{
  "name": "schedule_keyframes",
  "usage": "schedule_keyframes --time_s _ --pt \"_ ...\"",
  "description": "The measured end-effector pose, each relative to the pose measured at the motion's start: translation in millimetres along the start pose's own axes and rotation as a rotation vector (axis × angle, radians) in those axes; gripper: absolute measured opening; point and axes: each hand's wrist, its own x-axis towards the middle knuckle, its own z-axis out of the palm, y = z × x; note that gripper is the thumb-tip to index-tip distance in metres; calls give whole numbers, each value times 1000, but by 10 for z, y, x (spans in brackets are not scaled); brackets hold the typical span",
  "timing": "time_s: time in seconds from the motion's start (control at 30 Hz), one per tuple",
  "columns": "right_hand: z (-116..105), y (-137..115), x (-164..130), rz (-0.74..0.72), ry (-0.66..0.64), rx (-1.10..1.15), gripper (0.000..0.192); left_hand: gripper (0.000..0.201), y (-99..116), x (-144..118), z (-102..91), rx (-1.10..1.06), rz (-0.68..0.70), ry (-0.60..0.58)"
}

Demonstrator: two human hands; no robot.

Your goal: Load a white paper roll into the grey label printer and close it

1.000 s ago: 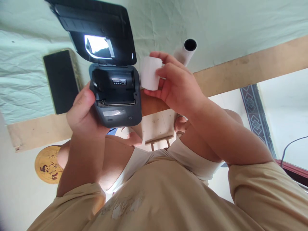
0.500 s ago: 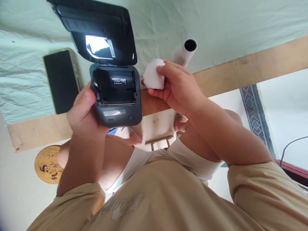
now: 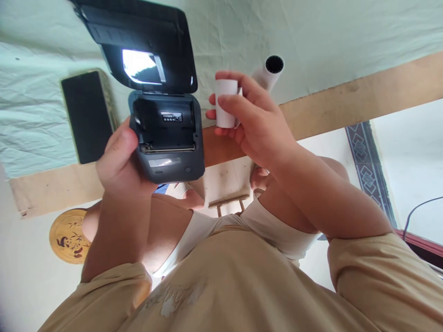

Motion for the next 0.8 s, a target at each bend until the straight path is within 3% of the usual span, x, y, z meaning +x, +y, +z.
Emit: schedule_keyframes --time_s 0.2,0.3,0.4,0.53,0.7,0.8 --pt "102 -120 -235 -624 -5 -915 39 36 4 0 19 46 -5 32" --pt "190 -85 -232 -833 -80 -1103 37 31 17 -6 33 42 3 37" --pt "289 -16 -173 -783 -65 -1131 34 23 24 -18 43 24 22 53" --pt "329 52 -110 -742 29 -1218 24 31 16 -30 40 58 33 45" --pt "270 77 -35 -795 -106 -1264 18 28 11 -32 41 34 26 27" --pt "259 73 -2 -818 -94 -1256 20 29 14 -37 37 26 21 26"
